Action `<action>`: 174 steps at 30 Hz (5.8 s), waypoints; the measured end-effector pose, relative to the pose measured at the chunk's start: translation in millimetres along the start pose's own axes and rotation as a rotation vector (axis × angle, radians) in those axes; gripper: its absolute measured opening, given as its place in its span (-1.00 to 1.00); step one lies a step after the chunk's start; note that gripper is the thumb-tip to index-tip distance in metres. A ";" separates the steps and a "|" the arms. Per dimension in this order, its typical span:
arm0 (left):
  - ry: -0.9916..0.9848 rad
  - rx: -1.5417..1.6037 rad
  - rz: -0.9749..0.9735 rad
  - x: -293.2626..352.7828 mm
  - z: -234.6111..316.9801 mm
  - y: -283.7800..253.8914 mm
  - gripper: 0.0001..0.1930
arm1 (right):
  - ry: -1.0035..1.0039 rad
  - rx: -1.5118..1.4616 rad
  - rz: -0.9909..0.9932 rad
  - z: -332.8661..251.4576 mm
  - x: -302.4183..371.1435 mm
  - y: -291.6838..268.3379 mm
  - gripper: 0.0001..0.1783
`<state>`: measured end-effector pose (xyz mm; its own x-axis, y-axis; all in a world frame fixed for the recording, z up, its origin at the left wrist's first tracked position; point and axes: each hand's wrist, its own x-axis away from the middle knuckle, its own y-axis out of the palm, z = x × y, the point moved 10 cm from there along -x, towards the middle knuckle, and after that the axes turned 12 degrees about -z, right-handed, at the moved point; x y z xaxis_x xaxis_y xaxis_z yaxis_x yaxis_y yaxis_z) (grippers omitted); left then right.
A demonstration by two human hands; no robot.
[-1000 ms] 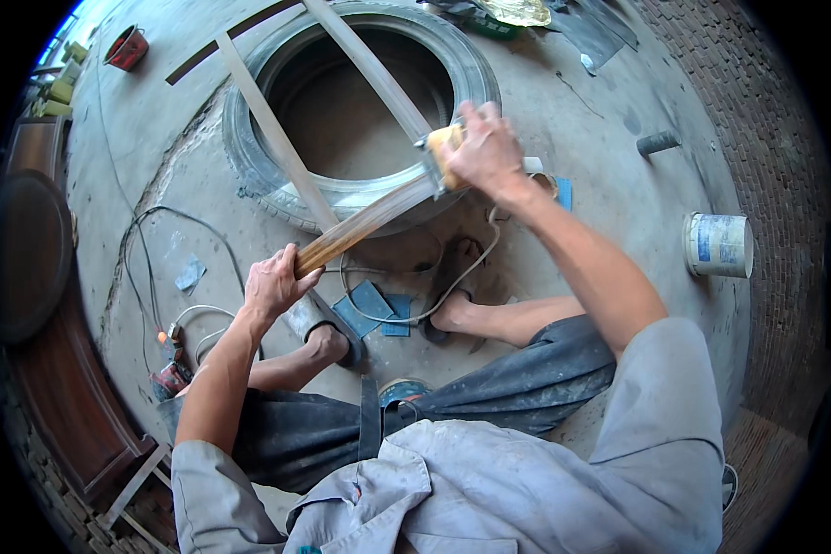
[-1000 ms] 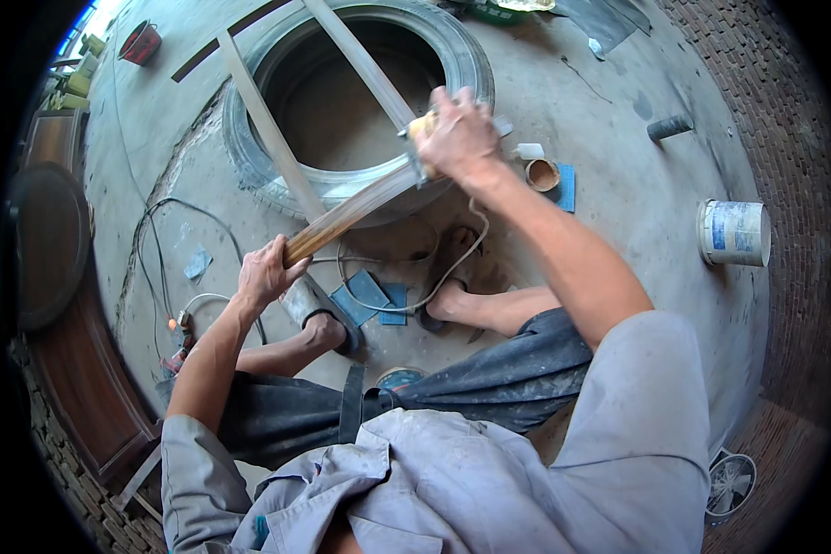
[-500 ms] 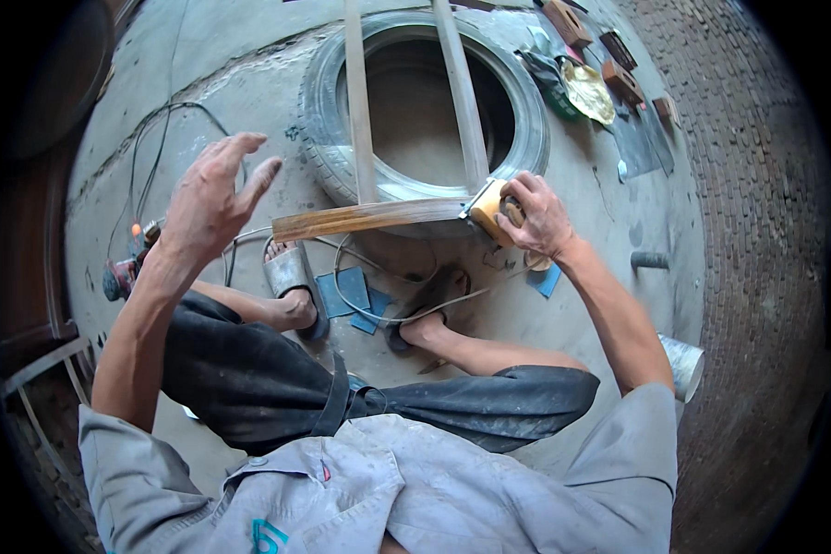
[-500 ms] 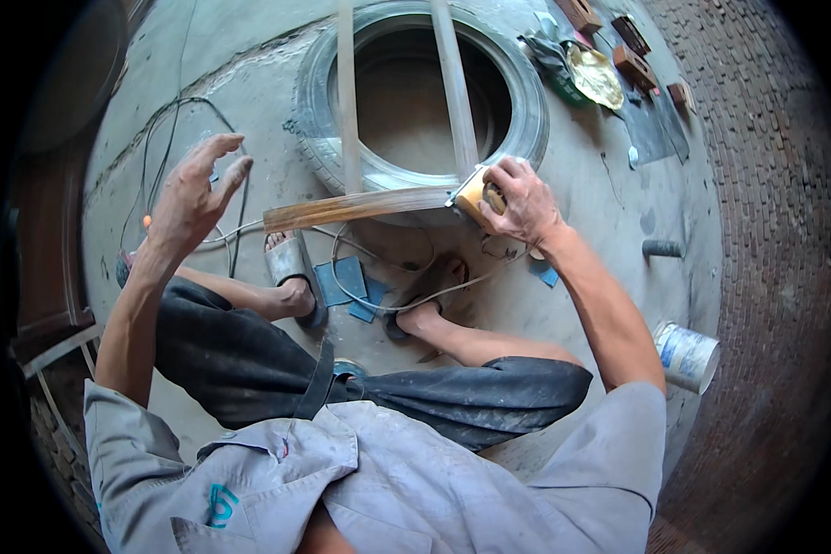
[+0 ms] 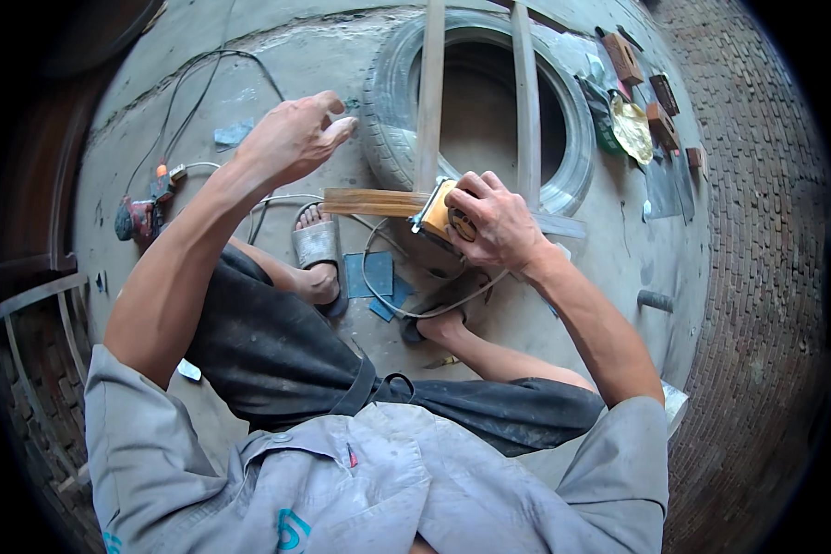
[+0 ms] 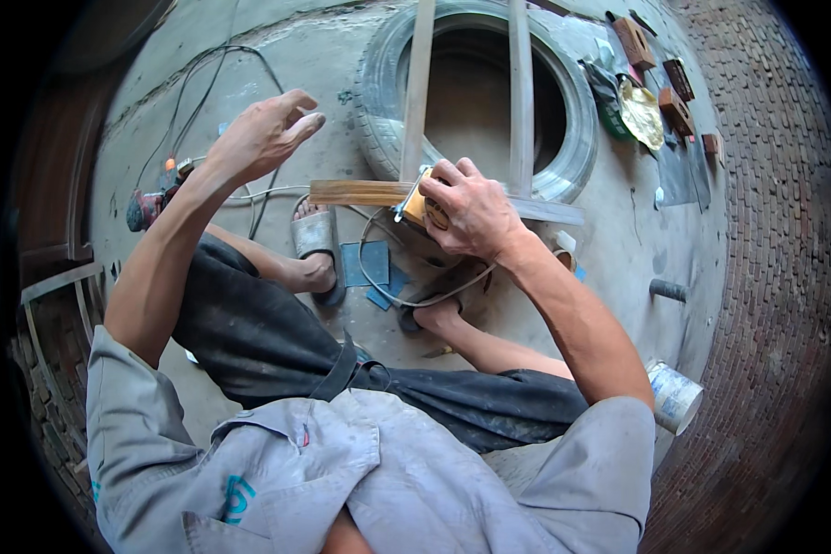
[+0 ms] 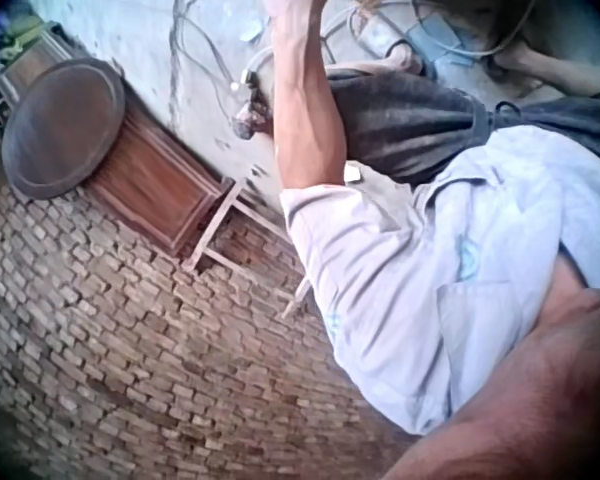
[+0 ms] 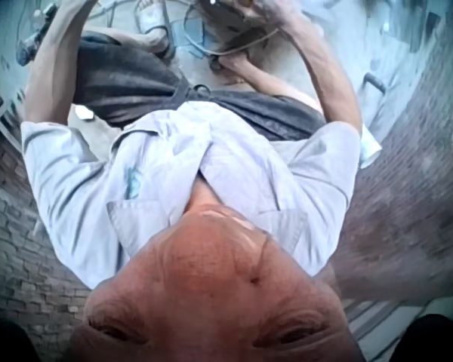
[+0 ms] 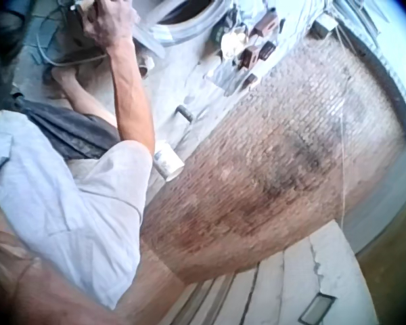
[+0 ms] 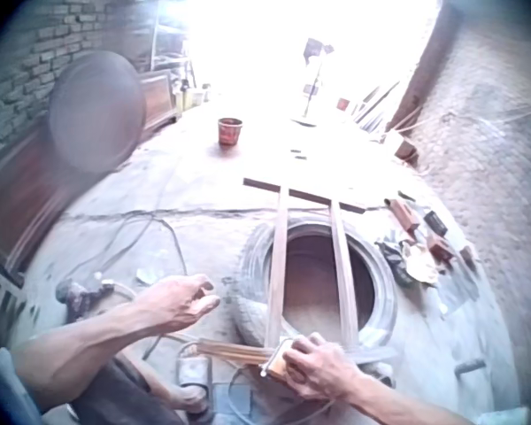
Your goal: The person uses an electric sander to smooth the surfaces of a wooden frame resting on a tire. They reposition the frame several times to access different edges and sides.
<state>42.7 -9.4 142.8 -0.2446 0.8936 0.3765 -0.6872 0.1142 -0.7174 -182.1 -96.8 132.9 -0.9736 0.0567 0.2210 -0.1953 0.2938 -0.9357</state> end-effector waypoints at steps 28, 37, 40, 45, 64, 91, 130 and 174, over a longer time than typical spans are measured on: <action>-0.121 0.029 0.115 -20.1 -14.1 -17.4 -0.48 | -0.149 0.014 -0.080 -96.1 -102.2 5.5 -0.49; -0.076 0.005 0.181 -14.8 -29.9 -17.8 -0.48 | -0.185 0.034 -0.069 -105.7 -109.5 10.4 -0.55; -0.106 0.034 0.136 -10.8 -24.6 -18.0 -0.50 | -0.126 0.034 -0.093 -72.8 -77.1 5.5 -0.57; -0.070 -0.120 -0.247 -44.8 -69.4 85.9 -0.46 | -0.053 0.021 -0.015 -43.8 -33.1 -3.4 -0.64; -0.272 0.075 -0.502 -63.6 -65.2 135.4 -0.23 | 0.938 -0.484 0.277 72.1 56.6 32.2 -0.21; 0.341 -0.389 0.106 26.4 70.0 89.9 -0.59 | 0.969 -0.026 0.546 310.2 188.0 88.7 -0.39; 0.307 -0.485 0.093 14.6 68.0 82.0 -0.57 | 1.115 -0.141 0.469 363.0 180.3 112.1 -0.53; 0.279 -0.392 0.189 17.1 59.2 73.6 -0.62 | 1.116 -0.120 0.453 366.5 181.7 110.9 -0.56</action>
<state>-52.5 -11.4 131.1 -0.1110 0.9900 0.0867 -0.3278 0.0459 -0.9436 -424.0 -403.6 -31.5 -0.3014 0.9521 0.0513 0.2069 0.1178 -0.9712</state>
